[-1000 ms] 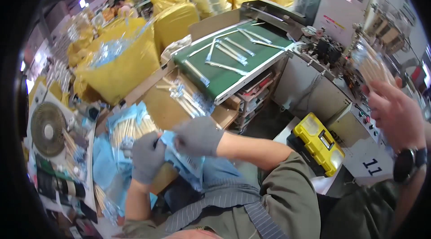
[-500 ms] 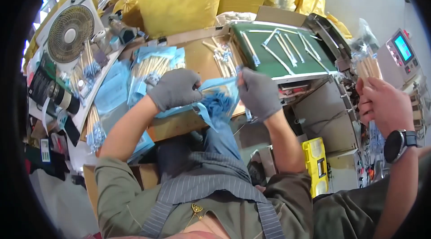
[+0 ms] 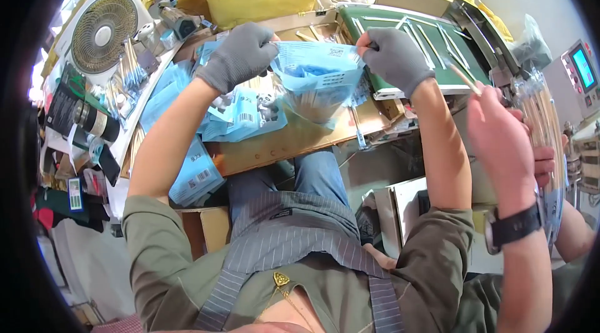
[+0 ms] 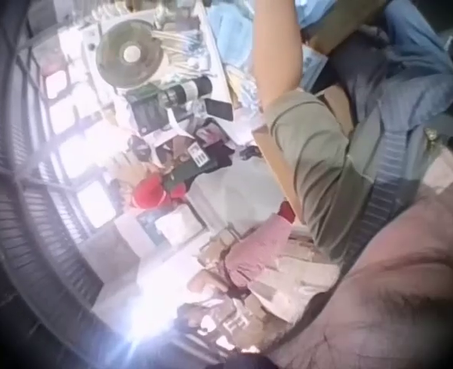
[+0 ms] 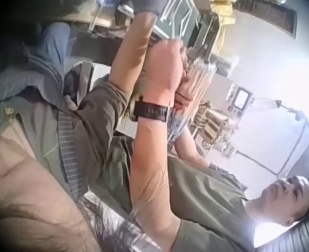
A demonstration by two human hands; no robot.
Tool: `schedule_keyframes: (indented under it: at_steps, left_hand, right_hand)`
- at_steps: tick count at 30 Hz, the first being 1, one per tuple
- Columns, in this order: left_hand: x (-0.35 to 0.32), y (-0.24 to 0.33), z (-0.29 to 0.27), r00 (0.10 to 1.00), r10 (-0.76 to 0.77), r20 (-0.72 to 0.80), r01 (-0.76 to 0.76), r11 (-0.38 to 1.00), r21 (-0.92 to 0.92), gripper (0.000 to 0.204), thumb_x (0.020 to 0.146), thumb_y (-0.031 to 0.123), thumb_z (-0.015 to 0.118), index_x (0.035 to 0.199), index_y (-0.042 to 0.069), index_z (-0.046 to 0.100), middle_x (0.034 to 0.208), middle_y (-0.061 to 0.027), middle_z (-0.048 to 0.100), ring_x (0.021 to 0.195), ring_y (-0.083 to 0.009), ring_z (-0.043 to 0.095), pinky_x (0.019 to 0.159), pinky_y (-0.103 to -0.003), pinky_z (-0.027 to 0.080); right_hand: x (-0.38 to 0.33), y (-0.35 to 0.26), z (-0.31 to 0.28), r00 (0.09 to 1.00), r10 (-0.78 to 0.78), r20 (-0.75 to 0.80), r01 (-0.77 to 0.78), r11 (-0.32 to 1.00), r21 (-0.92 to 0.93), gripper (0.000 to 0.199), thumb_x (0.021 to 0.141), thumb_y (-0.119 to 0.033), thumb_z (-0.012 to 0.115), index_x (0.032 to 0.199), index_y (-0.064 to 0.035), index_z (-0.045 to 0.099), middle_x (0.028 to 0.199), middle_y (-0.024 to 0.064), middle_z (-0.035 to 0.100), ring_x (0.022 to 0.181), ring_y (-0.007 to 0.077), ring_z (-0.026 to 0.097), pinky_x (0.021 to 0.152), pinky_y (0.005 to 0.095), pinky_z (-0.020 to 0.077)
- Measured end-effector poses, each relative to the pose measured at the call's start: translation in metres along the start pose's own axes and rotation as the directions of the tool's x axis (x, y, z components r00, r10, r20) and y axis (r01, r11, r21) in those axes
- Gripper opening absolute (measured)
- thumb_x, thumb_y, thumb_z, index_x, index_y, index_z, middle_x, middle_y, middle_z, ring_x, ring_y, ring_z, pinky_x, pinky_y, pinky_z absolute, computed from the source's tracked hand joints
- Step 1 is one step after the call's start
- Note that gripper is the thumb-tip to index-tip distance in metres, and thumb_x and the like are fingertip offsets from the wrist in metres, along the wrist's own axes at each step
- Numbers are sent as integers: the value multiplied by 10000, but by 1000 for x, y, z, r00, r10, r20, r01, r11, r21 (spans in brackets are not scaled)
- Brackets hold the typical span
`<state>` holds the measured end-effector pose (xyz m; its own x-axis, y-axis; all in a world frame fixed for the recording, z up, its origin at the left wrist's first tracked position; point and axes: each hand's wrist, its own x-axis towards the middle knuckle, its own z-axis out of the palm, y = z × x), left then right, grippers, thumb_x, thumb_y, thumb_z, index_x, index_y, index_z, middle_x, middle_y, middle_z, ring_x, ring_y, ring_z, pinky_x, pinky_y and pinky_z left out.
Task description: Bundling and packaging wooden chopsticks into plastic bags.
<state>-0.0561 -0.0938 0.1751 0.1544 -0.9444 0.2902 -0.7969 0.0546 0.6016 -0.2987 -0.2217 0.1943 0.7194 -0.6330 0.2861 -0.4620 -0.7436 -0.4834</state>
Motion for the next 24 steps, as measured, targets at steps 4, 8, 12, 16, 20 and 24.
schedule_keyframes:
  at_steps: [4,8,12,16,20,24]
  left_hand:
    - [7,11,17,999,-33,-13,29,966,-257,277,782,197,501,670,-31,610,584,-171,608,560,-263,629,591,-374,490]
    - [-6,-12,18,997,-25,-71,6,966,-260,234,849,145,509,793,-49,625,584,-118,603,548,-169,633,539,-314,479]
    - [-10,15,25,994,-106,15,100,869,-484,200,862,109,518,895,-46,639,690,-59,623,558,-146,629,543,-255,498]
    - [-16,17,25,999,-40,16,42,846,-531,206,859,107,521,935,-46,636,733,-53,621,614,-126,618,560,-247,503]
    - [-40,36,12,999,12,-37,-32,808,-588,262,899,214,528,964,-17,633,717,-28,609,594,-106,596,537,-225,463]
    - [-97,-4,8,983,-179,33,138,609,-782,539,948,499,428,894,1,628,664,-91,631,589,-149,607,532,-231,458]
  right_hand:
    - [-17,9,-9,998,21,-61,-19,1000,18,160,842,-105,600,947,13,622,782,52,610,712,130,572,654,263,467]
    - [-47,-14,37,967,-130,-220,174,965,195,657,784,-261,720,1308,19,439,1229,195,541,1156,255,511,972,345,403]
    - [-87,-16,84,900,-101,-424,209,953,218,703,777,-308,747,1325,11,443,1249,206,551,1182,262,516,974,346,404]
    - [-93,-7,104,956,58,-288,68,910,409,397,853,-201,672,1173,8,565,1063,127,642,983,184,593,840,287,453]
    - [-77,-10,100,844,172,-509,219,755,618,162,928,-139,580,1010,-1,600,880,11,597,822,60,501,739,228,423]
    - [-84,-26,101,872,168,-459,225,696,682,137,928,-134,571,982,-10,592,860,25,591,804,74,511,716,232,423]
